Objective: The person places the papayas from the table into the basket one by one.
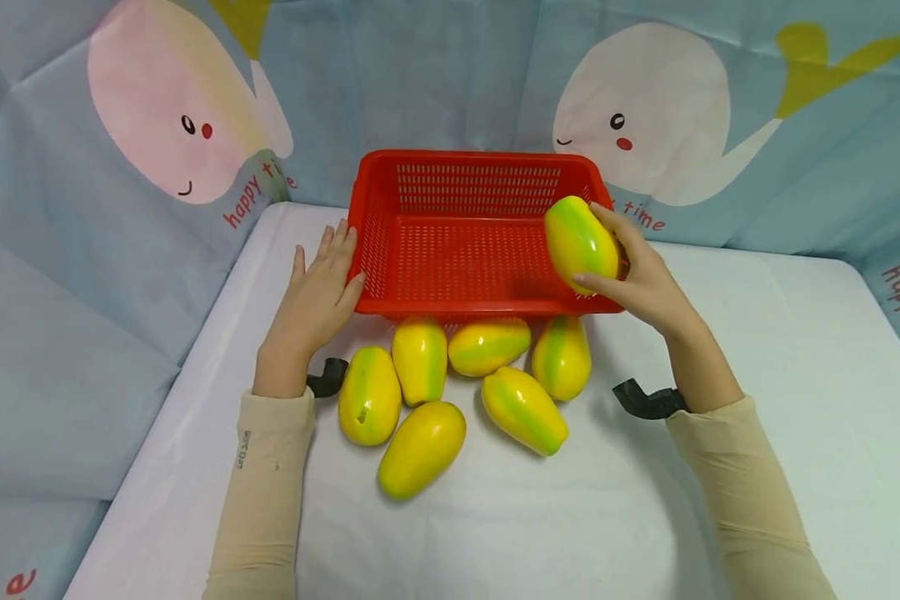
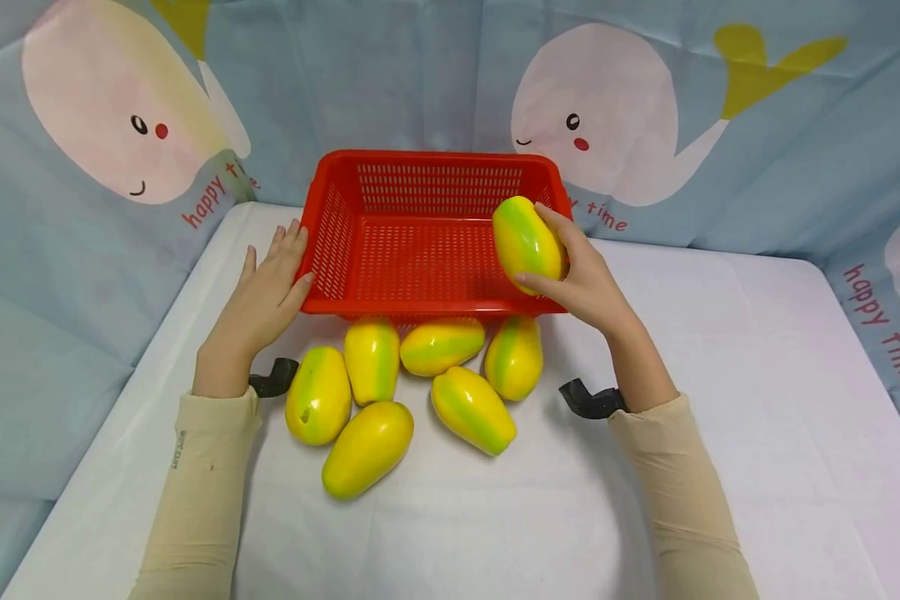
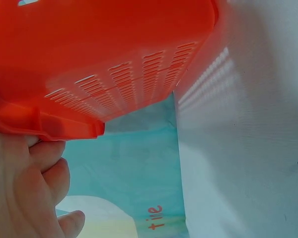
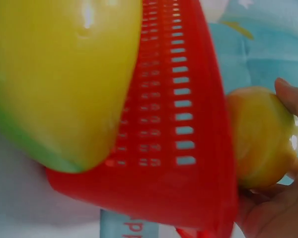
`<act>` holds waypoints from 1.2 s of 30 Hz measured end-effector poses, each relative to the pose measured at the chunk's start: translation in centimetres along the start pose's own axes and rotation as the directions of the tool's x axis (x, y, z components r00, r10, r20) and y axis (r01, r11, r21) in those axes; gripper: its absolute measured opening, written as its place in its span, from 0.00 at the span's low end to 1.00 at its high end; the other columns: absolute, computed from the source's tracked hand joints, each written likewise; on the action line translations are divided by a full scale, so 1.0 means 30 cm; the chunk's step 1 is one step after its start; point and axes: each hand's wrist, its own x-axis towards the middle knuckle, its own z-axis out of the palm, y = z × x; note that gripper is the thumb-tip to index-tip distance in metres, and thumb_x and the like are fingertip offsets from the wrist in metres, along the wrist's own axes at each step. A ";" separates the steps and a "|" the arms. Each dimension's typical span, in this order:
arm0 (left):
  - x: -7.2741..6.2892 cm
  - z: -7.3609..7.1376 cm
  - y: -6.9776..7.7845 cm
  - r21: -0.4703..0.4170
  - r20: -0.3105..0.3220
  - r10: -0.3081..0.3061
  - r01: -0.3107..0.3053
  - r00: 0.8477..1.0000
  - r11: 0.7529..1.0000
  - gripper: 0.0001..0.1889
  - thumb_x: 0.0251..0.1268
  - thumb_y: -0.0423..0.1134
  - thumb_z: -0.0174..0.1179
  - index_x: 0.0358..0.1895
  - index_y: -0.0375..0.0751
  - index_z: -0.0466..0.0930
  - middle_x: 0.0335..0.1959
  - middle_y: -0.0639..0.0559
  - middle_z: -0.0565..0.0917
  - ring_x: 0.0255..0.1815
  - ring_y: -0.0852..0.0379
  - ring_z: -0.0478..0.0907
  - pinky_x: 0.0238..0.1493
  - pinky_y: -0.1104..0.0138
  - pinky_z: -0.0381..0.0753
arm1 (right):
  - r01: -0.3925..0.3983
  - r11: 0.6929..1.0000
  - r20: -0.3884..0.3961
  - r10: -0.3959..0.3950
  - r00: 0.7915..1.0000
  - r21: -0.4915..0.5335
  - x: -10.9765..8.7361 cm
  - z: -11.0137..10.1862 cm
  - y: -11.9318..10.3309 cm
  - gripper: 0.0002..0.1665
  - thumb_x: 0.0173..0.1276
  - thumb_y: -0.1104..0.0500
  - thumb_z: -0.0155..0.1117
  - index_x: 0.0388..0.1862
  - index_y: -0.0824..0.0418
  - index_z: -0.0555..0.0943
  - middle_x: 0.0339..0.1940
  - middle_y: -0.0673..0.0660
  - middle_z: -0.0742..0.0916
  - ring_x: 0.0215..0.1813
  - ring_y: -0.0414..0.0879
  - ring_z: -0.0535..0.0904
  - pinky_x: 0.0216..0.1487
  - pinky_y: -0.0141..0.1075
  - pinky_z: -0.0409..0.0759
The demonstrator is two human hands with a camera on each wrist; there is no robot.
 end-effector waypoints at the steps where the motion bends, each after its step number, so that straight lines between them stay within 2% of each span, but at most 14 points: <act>1: 0.000 0.001 0.001 -0.001 0.000 -0.001 0.001 1.000 1.000 0.32 0.74 0.48 0.36 0.76 0.40 0.40 0.76 0.49 0.40 0.76 0.52 0.34 0.70 0.45 0.28 | 0.002 1.000 0.006 -0.002 1.000 -0.002 0.008 0.005 0.003 0.48 0.61 0.61 0.66 0.75 0.45 0.53 0.66 0.54 0.69 0.55 0.46 0.67 0.49 0.28 0.74; 9: 0.006 0.010 0.001 -0.005 0.002 0.001 -0.001 1.000 1.000 0.32 0.74 0.48 0.36 0.76 0.40 0.40 0.76 0.49 0.40 0.76 0.52 0.34 0.70 0.46 0.29 | -0.020 1.000 0.061 0.020 0.998 -0.002 0.063 0.034 0.035 0.48 0.62 0.59 0.66 0.76 0.47 0.52 0.65 0.56 0.69 0.57 0.50 0.67 0.54 0.41 0.74; 15: 0.011 0.010 -0.006 -0.009 -0.004 0.005 -0.005 1.000 1.000 0.32 0.74 0.48 0.35 0.76 0.41 0.39 0.76 0.50 0.39 0.76 0.53 0.33 0.70 0.46 0.28 | -0.035 0.995 0.129 0.046 0.991 -0.090 0.105 0.043 0.056 0.48 0.60 0.52 0.68 0.75 0.46 0.54 0.67 0.54 0.67 0.59 0.51 0.66 0.59 0.52 0.70; 19: 0.011 0.010 -0.010 -0.012 -0.002 0.003 -0.003 1.000 1.000 0.32 0.74 0.48 0.35 0.76 0.41 0.39 0.76 0.51 0.39 0.76 0.54 0.32 0.70 0.46 0.28 | -0.056 0.987 0.212 0.087 0.973 -0.148 0.140 0.053 0.062 0.49 0.58 0.48 0.69 0.75 0.46 0.55 0.67 0.54 0.69 0.60 0.52 0.65 0.60 0.53 0.69; 23: 0.012 0.010 -0.012 -0.020 0.003 0.008 -0.008 1.000 1.000 0.32 0.74 0.48 0.34 0.76 0.40 0.38 0.76 0.50 0.39 0.76 0.53 0.32 0.70 0.46 0.28 | -0.057 0.982 0.263 0.104 0.959 -0.181 0.161 0.061 0.069 0.48 0.58 0.48 0.70 0.74 0.49 0.57 0.66 0.55 0.70 0.60 0.52 0.65 0.61 0.53 0.67; 29: 0.013 0.009 -0.011 -0.029 -0.008 0.002 -0.002 1.000 1.000 0.32 0.74 0.47 0.36 0.76 0.40 0.39 0.76 0.50 0.39 0.76 0.53 0.33 0.70 0.47 0.27 | -0.014 0.962 0.285 0.095 0.954 -0.272 0.170 0.073 0.076 0.49 0.57 0.47 0.70 0.74 0.51 0.57 0.69 0.56 0.68 0.64 0.53 0.63 0.63 0.54 0.64; 36: 0.015 0.008 -0.017 -0.035 0.000 0.004 -0.004 1.000 0.999 0.32 0.74 0.47 0.35 0.76 0.40 0.38 0.76 0.50 0.38 0.76 0.53 0.32 0.70 0.46 0.28 | -0.007 0.956 0.290 0.096 0.952 -0.293 0.184 0.081 0.083 0.50 0.55 0.48 0.72 0.74 0.52 0.59 0.69 0.56 0.68 0.65 0.53 0.62 0.63 0.54 0.65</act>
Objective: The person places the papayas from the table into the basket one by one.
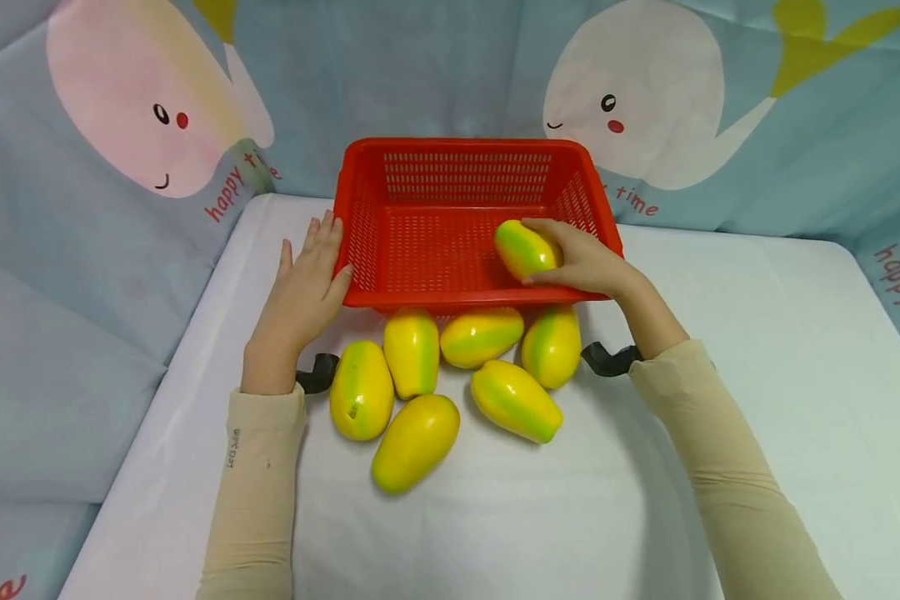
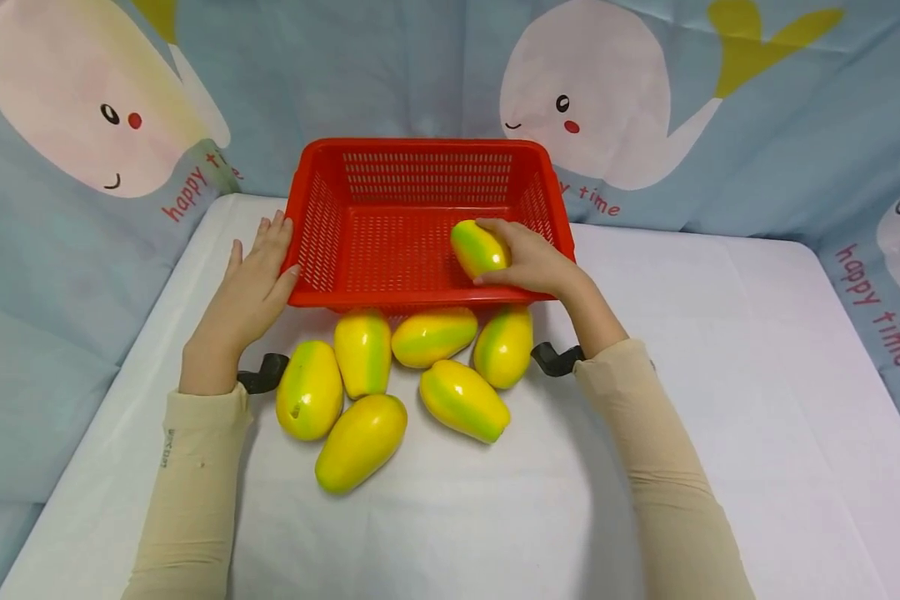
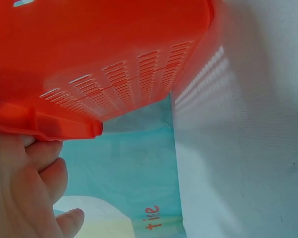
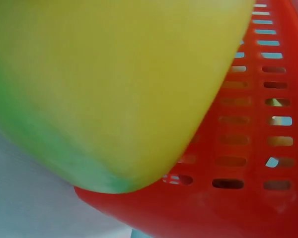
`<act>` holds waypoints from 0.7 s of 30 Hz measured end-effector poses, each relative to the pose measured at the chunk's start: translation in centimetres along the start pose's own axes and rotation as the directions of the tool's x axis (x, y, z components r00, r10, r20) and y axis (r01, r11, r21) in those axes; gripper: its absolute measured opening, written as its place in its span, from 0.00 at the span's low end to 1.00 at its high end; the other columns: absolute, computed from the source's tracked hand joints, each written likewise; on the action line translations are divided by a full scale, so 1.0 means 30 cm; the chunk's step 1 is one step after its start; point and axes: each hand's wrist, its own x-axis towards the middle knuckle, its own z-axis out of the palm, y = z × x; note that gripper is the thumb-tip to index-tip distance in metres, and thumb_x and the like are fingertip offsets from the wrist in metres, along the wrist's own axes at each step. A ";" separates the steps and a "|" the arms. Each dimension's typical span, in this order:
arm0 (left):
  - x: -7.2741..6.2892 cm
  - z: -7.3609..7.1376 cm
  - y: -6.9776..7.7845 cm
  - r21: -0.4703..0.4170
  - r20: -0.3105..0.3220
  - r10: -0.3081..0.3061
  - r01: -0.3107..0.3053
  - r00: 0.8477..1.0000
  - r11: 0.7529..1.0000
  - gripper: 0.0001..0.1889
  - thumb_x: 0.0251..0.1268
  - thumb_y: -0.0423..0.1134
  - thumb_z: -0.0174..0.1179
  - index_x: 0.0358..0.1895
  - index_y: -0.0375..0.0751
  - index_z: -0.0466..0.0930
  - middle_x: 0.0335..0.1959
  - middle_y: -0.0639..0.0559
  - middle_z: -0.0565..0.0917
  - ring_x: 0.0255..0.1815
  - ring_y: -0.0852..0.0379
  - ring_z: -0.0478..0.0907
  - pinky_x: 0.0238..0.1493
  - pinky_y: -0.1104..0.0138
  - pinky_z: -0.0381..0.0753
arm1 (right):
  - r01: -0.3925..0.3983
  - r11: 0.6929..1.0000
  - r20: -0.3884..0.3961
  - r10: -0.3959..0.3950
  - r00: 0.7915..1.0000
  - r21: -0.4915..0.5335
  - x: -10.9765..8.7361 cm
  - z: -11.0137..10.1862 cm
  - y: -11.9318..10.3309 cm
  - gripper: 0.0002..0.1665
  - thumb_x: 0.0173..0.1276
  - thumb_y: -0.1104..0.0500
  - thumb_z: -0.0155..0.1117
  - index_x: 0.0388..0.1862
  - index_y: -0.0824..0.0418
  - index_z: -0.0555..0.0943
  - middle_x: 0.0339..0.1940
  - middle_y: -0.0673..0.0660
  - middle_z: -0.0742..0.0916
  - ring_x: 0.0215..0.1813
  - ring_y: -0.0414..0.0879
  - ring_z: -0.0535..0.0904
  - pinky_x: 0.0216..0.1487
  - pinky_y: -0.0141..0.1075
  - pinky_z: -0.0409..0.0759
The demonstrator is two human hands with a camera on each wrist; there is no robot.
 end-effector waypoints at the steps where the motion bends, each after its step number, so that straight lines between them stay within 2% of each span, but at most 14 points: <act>1: -0.001 -0.002 -0.002 0.000 0.000 -0.001 0.001 1.000 1.000 0.32 0.74 0.47 0.35 0.76 0.40 0.38 0.76 0.50 0.38 0.76 0.53 0.32 0.70 0.46 0.28 | 0.001 1.000 0.001 -0.001 1.000 0.010 0.004 -0.001 0.000 0.50 0.55 0.48 0.72 0.73 0.52 0.59 0.68 0.55 0.69 0.64 0.52 0.63 0.63 0.53 0.65; 6: -0.001 -0.010 -0.014 -0.002 -0.014 -0.013 0.013 1.000 1.000 0.33 0.74 0.47 0.36 0.76 0.41 0.38 0.76 0.51 0.39 0.76 0.53 0.33 0.70 0.46 0.28 | -0.013 0.997 0.017 0.011 1.000 0.081 0.026 -0.002 -0.006 0.49 0.54 0.48 0.72 0.73 0.49 0.60 0.66 0.53 0.70 0.62 0.50 0.64 0.62 0.50 0.68; 11: 0.000 -0.009 -0.017 -0.012 -0.012 -0.014 0.014 1.000 1.000 0.33 0.74 0.47 0.37 0.76 0.41 0.38 0.76 0.51 0.39 0.76 0.53 0.33 0.70 0.46 0.29 | -0.039 0.996 0.038 0.036 0.999 0.080 0.027 -0.003 -0.015 0.49 0.54 0.49 0.73 0.73 0.49 0.60 0.66 0.54 0.71 0.62 0.50 0.65 0.62 0.49 0.67; 21: 0.007 0.013 -0.011 -0.026 -0.014 0.001 -0.001 1.000 1.000 0.33 0.74 0.48 0.36 0.76 0.42 0.38 0.76 0.52 0.39 0.76 0.53 0.33 0.70 0.47 0.27 | -0.017 0.991 0.048 0.011 0.999 0.134 0.005 -0.007 -0.002 0.48 0.56 0.54 0.72 0.73 0.57 0.60 0.69 0.59 0.68 0.65 0.53 0.67 0.62 0.48 0.69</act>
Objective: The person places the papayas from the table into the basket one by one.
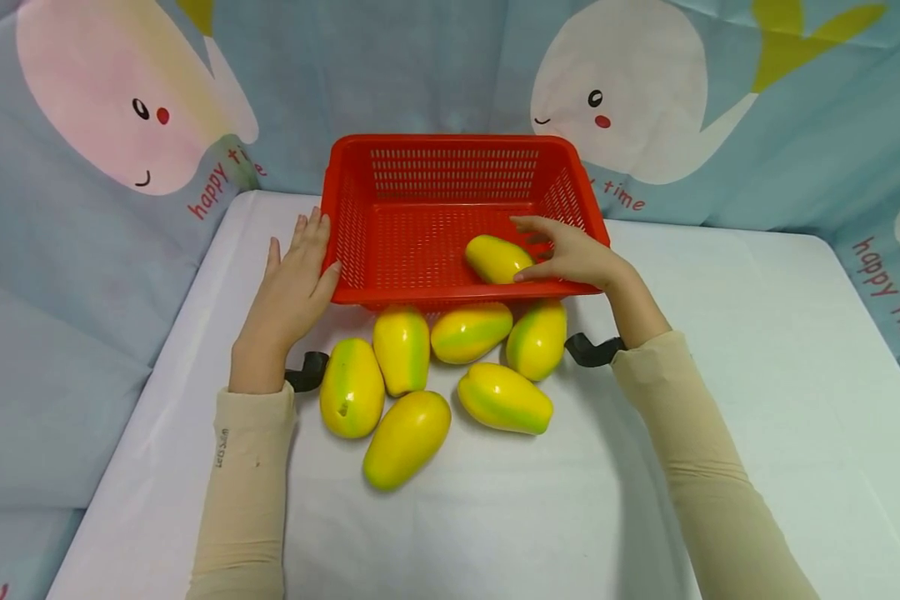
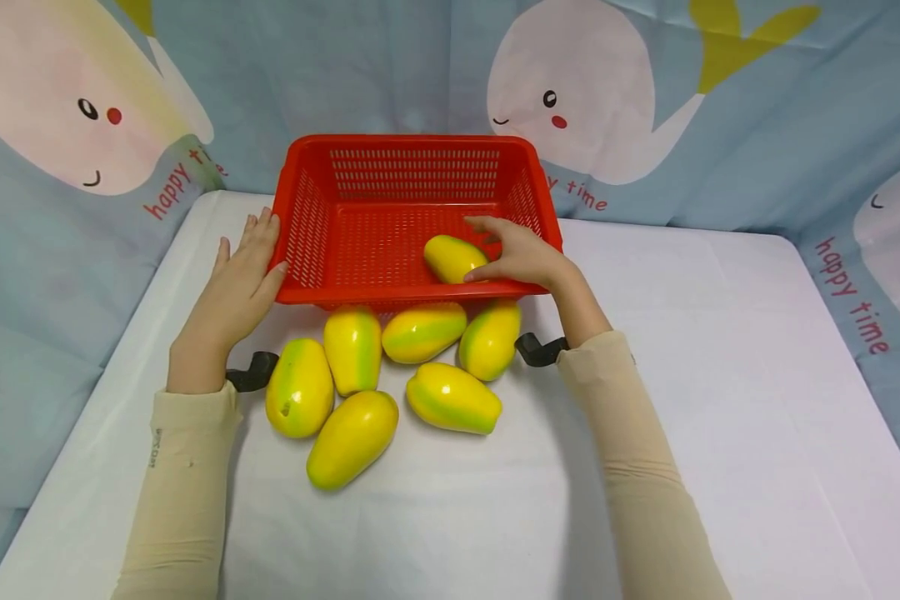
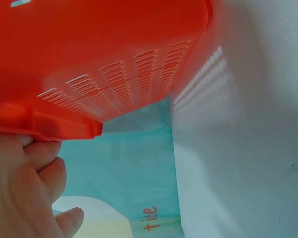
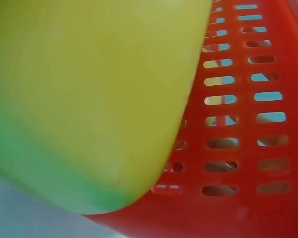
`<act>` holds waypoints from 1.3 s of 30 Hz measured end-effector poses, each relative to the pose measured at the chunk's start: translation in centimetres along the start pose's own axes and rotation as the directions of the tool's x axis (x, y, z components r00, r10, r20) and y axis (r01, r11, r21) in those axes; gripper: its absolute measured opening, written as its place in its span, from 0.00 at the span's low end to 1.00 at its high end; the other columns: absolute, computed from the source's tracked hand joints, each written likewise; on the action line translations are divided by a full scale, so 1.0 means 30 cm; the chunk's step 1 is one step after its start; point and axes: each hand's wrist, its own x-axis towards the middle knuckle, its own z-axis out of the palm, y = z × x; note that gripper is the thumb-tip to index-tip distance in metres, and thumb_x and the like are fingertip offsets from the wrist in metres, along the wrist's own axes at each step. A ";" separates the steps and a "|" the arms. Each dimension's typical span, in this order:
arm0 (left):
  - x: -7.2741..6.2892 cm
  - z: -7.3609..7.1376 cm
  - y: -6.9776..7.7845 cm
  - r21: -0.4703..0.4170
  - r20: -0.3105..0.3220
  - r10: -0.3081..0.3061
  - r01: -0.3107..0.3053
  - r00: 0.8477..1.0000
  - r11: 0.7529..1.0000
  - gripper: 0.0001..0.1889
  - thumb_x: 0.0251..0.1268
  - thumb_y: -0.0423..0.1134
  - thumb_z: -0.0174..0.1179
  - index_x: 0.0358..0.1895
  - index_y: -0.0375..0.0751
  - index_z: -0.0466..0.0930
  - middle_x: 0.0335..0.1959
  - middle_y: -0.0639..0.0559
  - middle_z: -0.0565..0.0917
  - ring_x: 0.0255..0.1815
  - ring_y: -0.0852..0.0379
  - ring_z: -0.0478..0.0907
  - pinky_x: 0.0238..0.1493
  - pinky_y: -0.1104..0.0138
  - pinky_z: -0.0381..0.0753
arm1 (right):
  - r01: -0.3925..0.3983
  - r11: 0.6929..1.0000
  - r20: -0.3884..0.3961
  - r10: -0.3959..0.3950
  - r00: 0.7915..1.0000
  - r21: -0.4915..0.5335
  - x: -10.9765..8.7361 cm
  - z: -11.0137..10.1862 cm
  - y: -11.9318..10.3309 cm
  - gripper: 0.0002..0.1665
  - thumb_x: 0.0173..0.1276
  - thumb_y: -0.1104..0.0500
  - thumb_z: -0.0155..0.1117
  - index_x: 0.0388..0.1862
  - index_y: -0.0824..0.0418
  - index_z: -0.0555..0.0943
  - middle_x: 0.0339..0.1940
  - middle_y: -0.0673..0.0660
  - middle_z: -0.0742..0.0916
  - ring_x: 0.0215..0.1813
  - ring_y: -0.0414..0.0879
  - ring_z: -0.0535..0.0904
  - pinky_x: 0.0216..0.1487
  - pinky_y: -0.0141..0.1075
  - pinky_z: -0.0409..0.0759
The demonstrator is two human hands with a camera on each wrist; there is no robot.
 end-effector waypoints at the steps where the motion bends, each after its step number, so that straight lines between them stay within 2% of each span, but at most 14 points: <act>1: -0.001 -0.001 0.000 0.000 -0.001 0.000 0.000 1.000 1.000 0.33 0.74 0.48 0.36 0.76 0.42 0.38 0.76 0.52 0.39 0.76 0.53 0.33 0.70 0.47 0.27 | 0.002 1.000 -0.003 -0.002 1.000 0.002 0.000 0.001 0.000 0.48 0.56 0.54 0.72 0.73 0.57 0.60 0.69 0.59 0.68 0.65 0.53 0.67 0.62 0.48 0.69; 8: -0.009 -0.001 0.000 -0.010 -0.004 0.011 -0.011 1.000 1.000 0.33 0.74 0.47 0.36 0.76 0.40 0.39 0.76 0.51 0.39 0.76 0.53 0.33 0.70 0.47 0.28 | 0.013 0.999 -0.016 -0.013 1.000 0.032 -0.009 0.005 -0.002 0.46 0.56 0.54 0.72 0.72 0.57 0.61 0.69 0.56 0.69 0.65 0.52 0.68 0.63 0.46 0.68; 23: -0.011 0.001 0.005 -0.004 -0.010 0.020 -0.020 1.000 1.000 0.33 0.73 0.46 0.37 0.75 0.40 0.39 0.76 0.50 0.40 0.76 0.53 0.34 0.70 0.45 0.30 | 0.008 0.993 -0.046 -0.003 0.999 0.118 -0.027 0.007 0.013 0.40 0.59 0.56 0.69 0.70 0.57 0.65 0.68 0.59 0.70 0.63 0.53 0.69 0.60 0.48 0.71; 32: -0.008 -0.014 0.010 -0.013 -0.025 0.017 -0.017 1.000 1.000 0.32 0.74 0.47 0.36 0.75 0.40 0.40 0.76 0.51 0.40 0.76 0.53 0.34 0.70 0.47 0.29 | 0.061 0.997 -0.171 -0.051 0.984 0.053 -0.025 -0.015 -0.002 0.36 0.60 0.56 0.69 0.67 0.59 0.70 0.62 0.59 0.76 0.63 0.54 0.69 0.58 0.49 0.73; 39: -0.007 -0.003 0.008 -0.025 -0.010 0.013 -0.014 1.000 1.000 0.33 0.74 0.47 0.36 0.75 0.40 0.40 0.76 0.49 0.41 0.76 0.52 0.34 0.70 0.46 0.29 | 0.099 0.987 -0.225 -0.068 0.972 0.126 -0.045 -0.010 -0.002 0.33 0.61 0.58 0.68 0.65 0.58 0.72 0.63 0.56 0.75 0.63 0.53 0.70 0.56 0.46 0.76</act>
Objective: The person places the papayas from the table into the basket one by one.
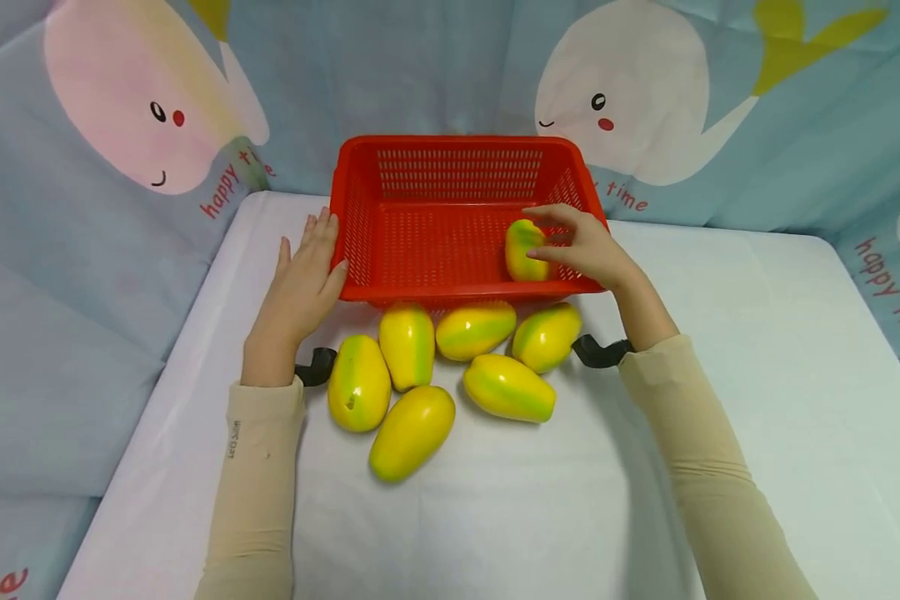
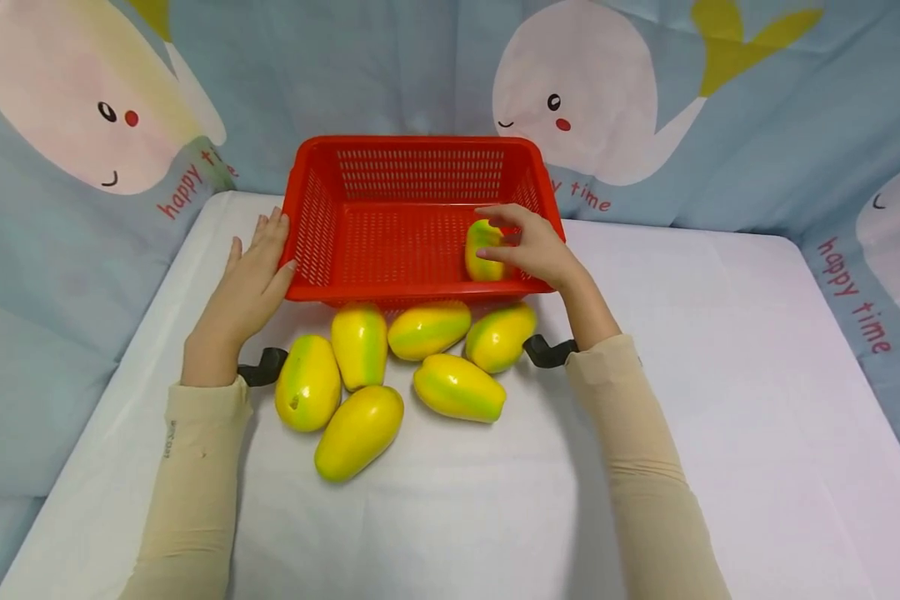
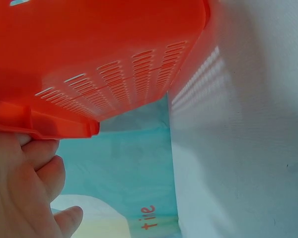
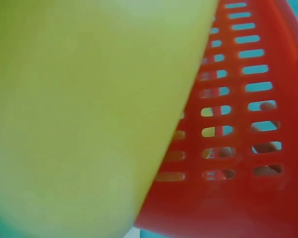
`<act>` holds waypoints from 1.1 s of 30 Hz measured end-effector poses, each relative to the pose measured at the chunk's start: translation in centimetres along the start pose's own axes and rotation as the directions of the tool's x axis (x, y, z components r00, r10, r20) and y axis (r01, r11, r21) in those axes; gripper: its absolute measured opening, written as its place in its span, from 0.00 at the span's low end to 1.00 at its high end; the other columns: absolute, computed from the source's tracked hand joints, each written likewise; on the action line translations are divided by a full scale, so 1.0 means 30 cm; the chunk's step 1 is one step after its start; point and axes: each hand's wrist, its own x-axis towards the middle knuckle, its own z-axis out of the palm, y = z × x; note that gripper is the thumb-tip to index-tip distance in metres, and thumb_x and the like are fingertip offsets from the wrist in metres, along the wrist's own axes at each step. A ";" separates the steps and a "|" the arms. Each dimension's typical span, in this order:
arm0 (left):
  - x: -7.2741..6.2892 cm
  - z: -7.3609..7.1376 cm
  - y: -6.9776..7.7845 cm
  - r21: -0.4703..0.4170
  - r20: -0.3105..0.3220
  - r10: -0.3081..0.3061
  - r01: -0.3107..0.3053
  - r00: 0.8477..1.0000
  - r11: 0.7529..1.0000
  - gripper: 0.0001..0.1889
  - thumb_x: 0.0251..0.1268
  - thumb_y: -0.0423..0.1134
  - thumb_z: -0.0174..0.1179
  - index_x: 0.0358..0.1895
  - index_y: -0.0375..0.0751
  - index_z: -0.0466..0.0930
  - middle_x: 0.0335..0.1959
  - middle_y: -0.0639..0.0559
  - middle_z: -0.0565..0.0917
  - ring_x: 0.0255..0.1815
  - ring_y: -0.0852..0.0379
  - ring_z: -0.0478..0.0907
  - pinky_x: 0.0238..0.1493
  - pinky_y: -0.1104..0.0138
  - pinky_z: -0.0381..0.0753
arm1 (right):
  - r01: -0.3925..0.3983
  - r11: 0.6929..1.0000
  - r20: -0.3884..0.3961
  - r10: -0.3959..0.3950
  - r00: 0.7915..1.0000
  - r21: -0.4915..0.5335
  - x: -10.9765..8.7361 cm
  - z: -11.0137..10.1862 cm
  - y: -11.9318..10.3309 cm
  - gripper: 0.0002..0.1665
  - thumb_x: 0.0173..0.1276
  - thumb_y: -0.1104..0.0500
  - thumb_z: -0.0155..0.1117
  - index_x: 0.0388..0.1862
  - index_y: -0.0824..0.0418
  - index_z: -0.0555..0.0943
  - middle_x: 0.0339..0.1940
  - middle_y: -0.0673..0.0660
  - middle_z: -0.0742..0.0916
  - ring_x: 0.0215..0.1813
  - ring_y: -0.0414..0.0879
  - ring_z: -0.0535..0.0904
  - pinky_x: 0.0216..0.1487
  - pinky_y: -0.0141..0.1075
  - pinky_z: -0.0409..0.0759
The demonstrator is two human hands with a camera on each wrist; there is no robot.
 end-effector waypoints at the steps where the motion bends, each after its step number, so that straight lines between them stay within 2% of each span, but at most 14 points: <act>1: 0.000 -0.001 -0.001 -0.003 0.001 -0.001 0.001 1.000 1.000 0.33 0.73 0.47 0.37 0.75 0.40 0.40 0.76 0.49 0.41 0.76 0.52 0.34 0.70 0.46 0.29 | 0.012 1.000 -0.011 -0.012 1.000 0.012 -0.005 0.001 -0.005 0.32 0.61 0.59 0.67 0.65 0.59 0.72 0.63 0.56 0.76 0.62 0.53 0.70 0.56 0.45 0.76; 4: 0.003 -0.004 -0.004 -0.001 0.002 0.000 0.000 1.000 1.000 0.32 0.74 0.47 0.36 0.76 0.41 0.39 0.76 0.51 0.40 0.76 0.53 0.34 0.70 0.47 0.29 | 0.076 0.997 -0.053 -0.074 0.996 0.031 -0.032 0.003 -0.031 0.30 0.61 0.61 0.67 0.63 0.60 0.73 0.62 0.55 0.76 0.61 0.52 0.72 0.55 0.43 0.76; 7: 0.007 -0.002 -0.006 -0.005 -0.001 0.001 -0.001 1.000 1.000 0.32 0.74 0.47 0.36 0.76 0.42 0.38 0.76 0.52 0.39 0.76 0.54 0.33 0.70 0.47 0.29 | 0.174 0.984 -0.084 -0.171 0.982 0.026 -0.086 0.002 -0.059 0.28 0.61 0.65 0.66 0.62 0.62 0.74 0.60 0.57 0.77 0.59 0.48 0.72 0.57 0.38 0.75; 11: 0.010 -0.001 -0.012 -0.014 -0.005 0.002 -0.002 1.000 1.000 0.32 0.74 0.47 0.35 0.76 0.41 0.39 0.76 0.51 0.40 0.76 0.54 0.33 0.70 0.46 0.29 | 0.315 0.949 -0.098 -0.312 0.945 0.016 -0.179 0.017 -0.077 0.30 0.57 0.73 0.66 0.60 0.68 0.74 0.58 0.62 0.77 0.58 0.43 0.72 0.58 0.33 0.72; 15: 0.012 0.003 -0.021 -0.016 -0.010 0.001 -0.002 1.000 1.000 0.32 0.73 0.47 0.36 0.75 0.40 0.40 0.76 0.50 0.41 0.76 0.53 0.34 0.70 0.46 0.30 | 0.407 0.913 -0.097 -0.403 0.910 0.025 -0.265 0.065 -0.059 0.32 0.50 0.79 0.67 0.58 0.72 0.74 0.56 0.63 0.79 0.58 0.44 0.73 0.58 0.33 0.73; 20: 0.020 0.003 -0.021 -0.016 -0.016 0.001 -0.001 1.000 1.000 0.33 0.73 0.47 0.36 0.76 0.40 0.40 0.76 0.50 0.42 0.76 0.53 0.35 0.70 0.46 0.30 | 0.429 0.902 -0.094 -0.423 0.901 0.056 -0.350 0.145 -0.028 0.33 0.48 0.80 0.68 0.56 0.74 0.74 0.56 0.64 0.79 0.58 0.47 0.72 0.56 0.35 0.74; 26: 0.025 -0.004 -0.010 -0.026 -0.015 -0.005 0.004 1.000 1.000 0.33 0.73 0.47 0.37 0.76 0.40 0.40 0.76 0.49 0.42 0.76 0.52 0.35 0.70 0.46 0.29 | 0.403 0.914 -0.054 -0.400 0.915 0.055 -0.418 0.214 -0.006 0.32 0.49 0.77 0.70 0.57 0.72 0.74 0.54 0.64 0.79 0.58 0.44 0.73 0.57 0.35 0.73; 33: 0.003 0.008 -0.015 -0.022 -0.004 -0.007 0.007 1.000 1.000 0.33 0.73 0.46 0.38 0.76 0.40 0.40 0.76 0.49 0.42 0.76 0.51 0.35 0.70 0.45 0.30 | 0.376 0.925 -0.025 -0.375 0.927 0.058 -0.454 0.287 0.011 0.32 0.52 0.73 0.71 0.58 0.70 0.74 0.55 0.64 0.79 0.58 0.46 0.74 0.58 0.35 0.73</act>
